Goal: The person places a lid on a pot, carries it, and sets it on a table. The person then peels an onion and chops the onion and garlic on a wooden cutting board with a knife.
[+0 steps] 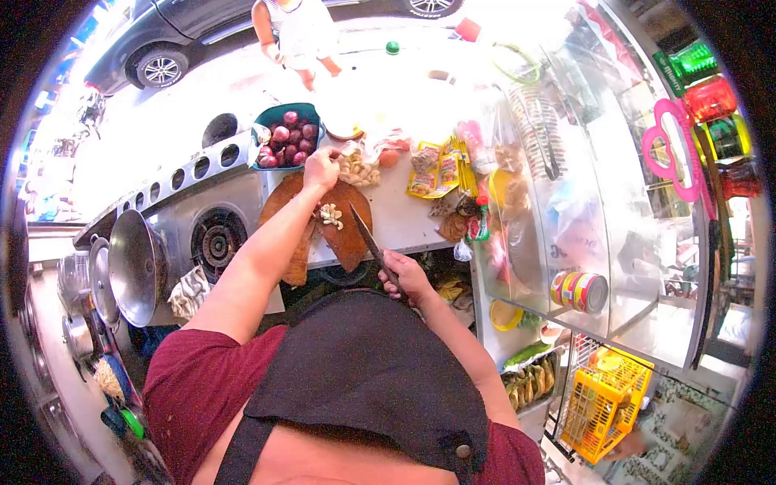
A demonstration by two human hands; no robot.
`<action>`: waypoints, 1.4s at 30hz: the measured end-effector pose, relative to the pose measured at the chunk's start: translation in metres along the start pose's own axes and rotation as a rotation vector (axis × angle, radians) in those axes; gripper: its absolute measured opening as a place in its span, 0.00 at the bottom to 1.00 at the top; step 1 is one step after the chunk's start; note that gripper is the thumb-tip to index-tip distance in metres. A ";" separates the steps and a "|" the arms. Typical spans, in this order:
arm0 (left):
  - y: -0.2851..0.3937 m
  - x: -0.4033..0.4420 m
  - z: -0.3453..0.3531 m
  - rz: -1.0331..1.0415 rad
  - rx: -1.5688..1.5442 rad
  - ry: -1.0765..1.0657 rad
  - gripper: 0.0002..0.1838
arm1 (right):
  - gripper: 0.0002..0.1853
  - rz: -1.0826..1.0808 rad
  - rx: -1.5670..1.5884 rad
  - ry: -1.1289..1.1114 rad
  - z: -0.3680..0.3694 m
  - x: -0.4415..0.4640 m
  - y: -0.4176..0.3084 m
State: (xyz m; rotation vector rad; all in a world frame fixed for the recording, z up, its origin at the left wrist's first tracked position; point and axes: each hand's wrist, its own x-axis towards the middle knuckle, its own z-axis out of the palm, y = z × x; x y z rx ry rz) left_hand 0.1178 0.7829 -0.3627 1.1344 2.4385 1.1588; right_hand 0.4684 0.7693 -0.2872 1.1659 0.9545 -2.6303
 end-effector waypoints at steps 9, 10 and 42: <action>0.039 -0.010 0.001 0.208 0.348 -0.169 0.15 | 0.25 -0.025 -0.031 0.016 0.002 0.000 0.005; 0.040 -0.007 0.003 0.157 0.436 -0.423 0.15 | 0.25 -0.025 -0.030 0.020 0.003 -0.001 0.005; 0.011 -0.138 -0.002 0.447 0.098 -0.103 0.08 | 0.25 -0.296 -0.214 0.315 0.035 0.007 0.053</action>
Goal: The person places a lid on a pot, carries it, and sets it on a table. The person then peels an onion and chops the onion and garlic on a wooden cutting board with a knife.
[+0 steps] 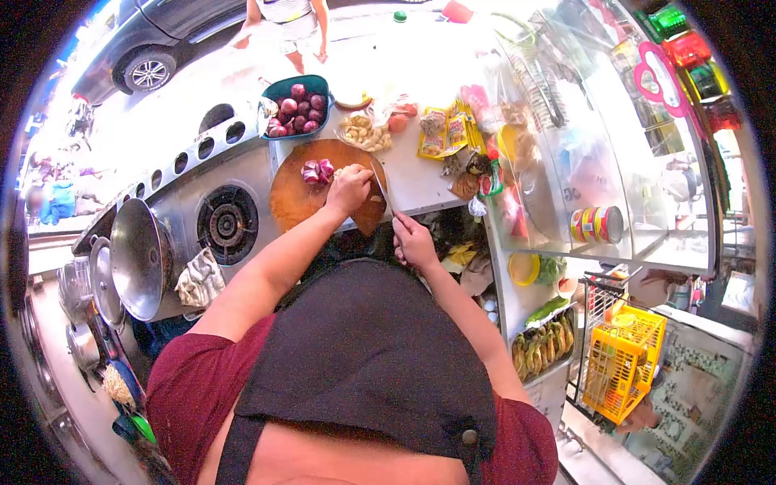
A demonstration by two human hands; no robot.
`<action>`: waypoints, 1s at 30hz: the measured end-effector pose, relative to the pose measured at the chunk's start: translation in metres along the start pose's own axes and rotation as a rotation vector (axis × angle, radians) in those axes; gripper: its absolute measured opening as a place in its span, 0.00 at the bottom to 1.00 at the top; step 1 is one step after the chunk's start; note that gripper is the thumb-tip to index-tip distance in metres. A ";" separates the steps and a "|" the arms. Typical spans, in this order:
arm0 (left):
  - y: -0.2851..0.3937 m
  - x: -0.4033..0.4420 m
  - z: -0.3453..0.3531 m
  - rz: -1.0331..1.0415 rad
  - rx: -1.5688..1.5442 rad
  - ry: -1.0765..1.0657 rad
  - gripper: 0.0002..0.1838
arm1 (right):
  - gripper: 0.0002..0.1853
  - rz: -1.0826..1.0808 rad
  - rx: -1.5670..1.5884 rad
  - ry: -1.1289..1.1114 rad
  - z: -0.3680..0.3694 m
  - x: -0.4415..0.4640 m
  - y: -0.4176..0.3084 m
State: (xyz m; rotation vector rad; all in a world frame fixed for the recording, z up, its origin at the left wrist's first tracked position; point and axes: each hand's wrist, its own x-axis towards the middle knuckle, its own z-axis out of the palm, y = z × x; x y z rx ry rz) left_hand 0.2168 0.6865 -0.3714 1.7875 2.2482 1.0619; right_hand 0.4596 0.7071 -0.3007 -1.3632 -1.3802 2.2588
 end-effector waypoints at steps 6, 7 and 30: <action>-0.003 -0.003 -0.018 -0.123 -0.117 0.141 0.06 | 0.25 -0.130 -0.040 0.051 0.012 0.005 0.020; -0.002 -0.005 -0.025 -0.133 -0.130 0.148 0.06 | 0.25 -0.157 -0.042 0.076 0.013 0.007 0.024; -0.004 -0.065 -0.040 -0.082 -0.221 -0.023 0.08 | 0.31 -0.855 -0.723 0.487 0.031 0.000 0.019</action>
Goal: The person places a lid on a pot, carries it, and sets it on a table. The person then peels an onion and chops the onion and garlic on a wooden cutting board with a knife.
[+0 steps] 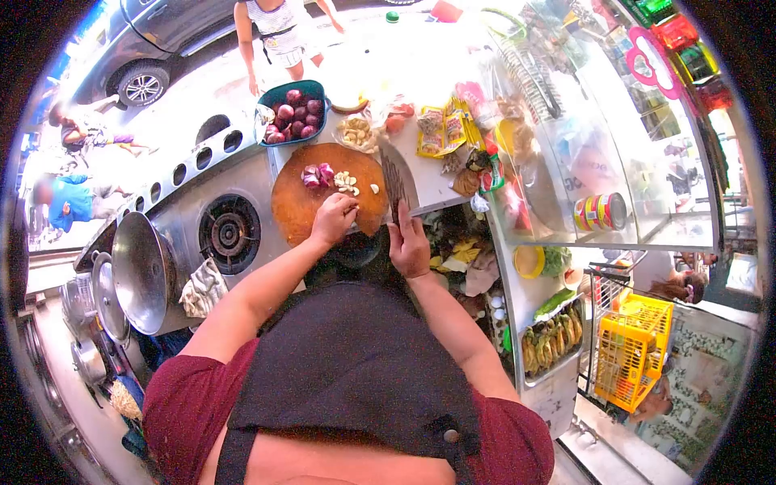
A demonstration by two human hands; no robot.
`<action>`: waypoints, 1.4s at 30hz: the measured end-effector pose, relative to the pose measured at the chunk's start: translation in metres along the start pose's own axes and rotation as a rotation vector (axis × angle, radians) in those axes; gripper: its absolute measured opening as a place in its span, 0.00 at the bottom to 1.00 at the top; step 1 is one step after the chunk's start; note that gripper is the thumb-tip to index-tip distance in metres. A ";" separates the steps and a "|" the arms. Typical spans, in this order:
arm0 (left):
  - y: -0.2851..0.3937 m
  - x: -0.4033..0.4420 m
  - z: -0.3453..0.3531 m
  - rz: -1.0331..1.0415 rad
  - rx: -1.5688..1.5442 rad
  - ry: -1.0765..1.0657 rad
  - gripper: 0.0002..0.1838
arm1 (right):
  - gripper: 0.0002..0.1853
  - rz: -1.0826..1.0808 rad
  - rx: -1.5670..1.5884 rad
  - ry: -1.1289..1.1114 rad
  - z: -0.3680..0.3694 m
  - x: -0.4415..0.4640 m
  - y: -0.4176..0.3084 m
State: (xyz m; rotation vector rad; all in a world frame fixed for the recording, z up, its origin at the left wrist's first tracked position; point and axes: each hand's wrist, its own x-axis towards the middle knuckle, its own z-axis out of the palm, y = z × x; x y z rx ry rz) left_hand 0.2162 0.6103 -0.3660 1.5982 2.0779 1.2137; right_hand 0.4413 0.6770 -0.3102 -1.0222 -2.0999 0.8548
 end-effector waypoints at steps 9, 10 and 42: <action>0.000 0.000 0.000 -0.151 -0.048 -0.010 0.08 | 0.33 0.092 -0.246 -0.248 0.046 -0.020 0.027; 0.001 0.002 0.000 -0.195 -0.052 -0.005 0.09 | 0.33 0.089 -0.248 -0.245 0.054 -0.016 0.027; 0.002 0.042 0.008 -0.020 0.197 0.268 0.09 | 0.24 0.947 1.254 -0.538 0.007 0.048 -0.025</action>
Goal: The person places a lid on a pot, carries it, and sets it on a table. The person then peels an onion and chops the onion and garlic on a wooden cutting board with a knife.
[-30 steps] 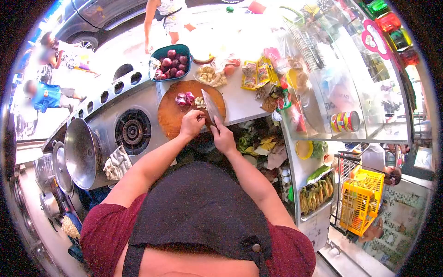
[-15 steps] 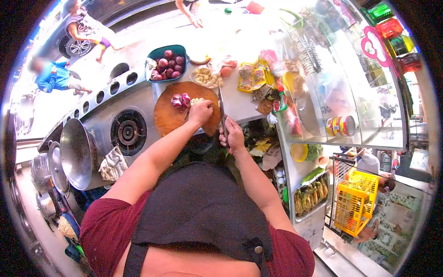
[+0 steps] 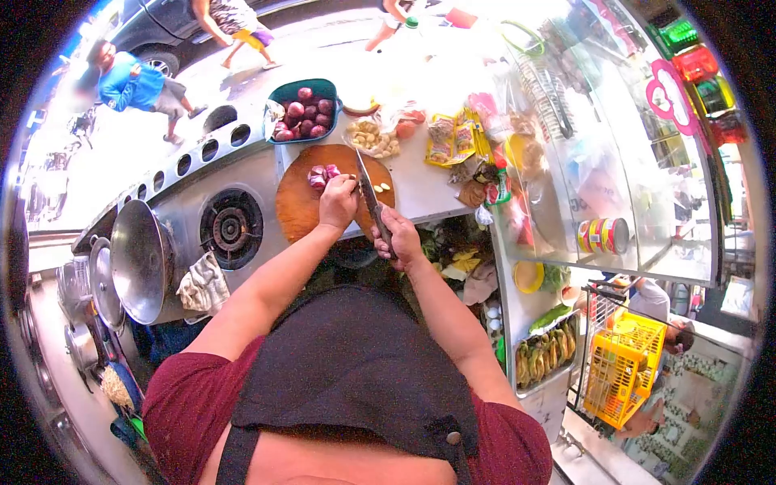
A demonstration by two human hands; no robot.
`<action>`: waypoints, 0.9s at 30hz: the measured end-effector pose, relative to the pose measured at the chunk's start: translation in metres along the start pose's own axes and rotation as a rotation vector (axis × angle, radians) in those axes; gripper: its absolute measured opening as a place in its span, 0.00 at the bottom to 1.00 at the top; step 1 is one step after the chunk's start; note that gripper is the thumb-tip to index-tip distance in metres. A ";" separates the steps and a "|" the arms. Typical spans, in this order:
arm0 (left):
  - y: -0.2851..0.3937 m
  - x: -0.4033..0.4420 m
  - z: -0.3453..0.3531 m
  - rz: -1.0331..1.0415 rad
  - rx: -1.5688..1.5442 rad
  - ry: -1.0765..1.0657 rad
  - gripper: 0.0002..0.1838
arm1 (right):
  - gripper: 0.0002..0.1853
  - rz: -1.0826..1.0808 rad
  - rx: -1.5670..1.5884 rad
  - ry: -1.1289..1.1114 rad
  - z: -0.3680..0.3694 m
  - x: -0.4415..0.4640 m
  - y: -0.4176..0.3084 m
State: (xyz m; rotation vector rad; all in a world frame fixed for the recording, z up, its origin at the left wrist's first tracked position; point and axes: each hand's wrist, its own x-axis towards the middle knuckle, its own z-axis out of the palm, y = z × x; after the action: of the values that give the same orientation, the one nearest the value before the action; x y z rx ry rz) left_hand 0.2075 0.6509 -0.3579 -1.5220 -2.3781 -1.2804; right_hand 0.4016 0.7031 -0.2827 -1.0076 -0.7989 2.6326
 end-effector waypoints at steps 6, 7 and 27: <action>0.001 -0.003 -0.013 0.131 -0.004 0.011 0.05 | 0.30 -0.632 -0.778 0.278 -0.011 0.008 0.021; 0.008 -0.004 -0.020 0.128 0.009 -0.029 0.05 | 0.31 -0.842 -1.100 0.397 -0.017 0.003 0.020; -0.005 -0.046 -0.022 0.122 -0.079 -0.127 0.12 | 0.26 -0.276 -0.422 0.304 -0.028 0.006 0.028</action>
State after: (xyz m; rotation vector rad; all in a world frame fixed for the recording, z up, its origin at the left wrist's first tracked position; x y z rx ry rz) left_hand 0.2191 0.6020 -0.3663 -1.7919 -2.2897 -1.3029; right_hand 0.4161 0.6933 -0.3190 -1.2523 -1.3365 2.0578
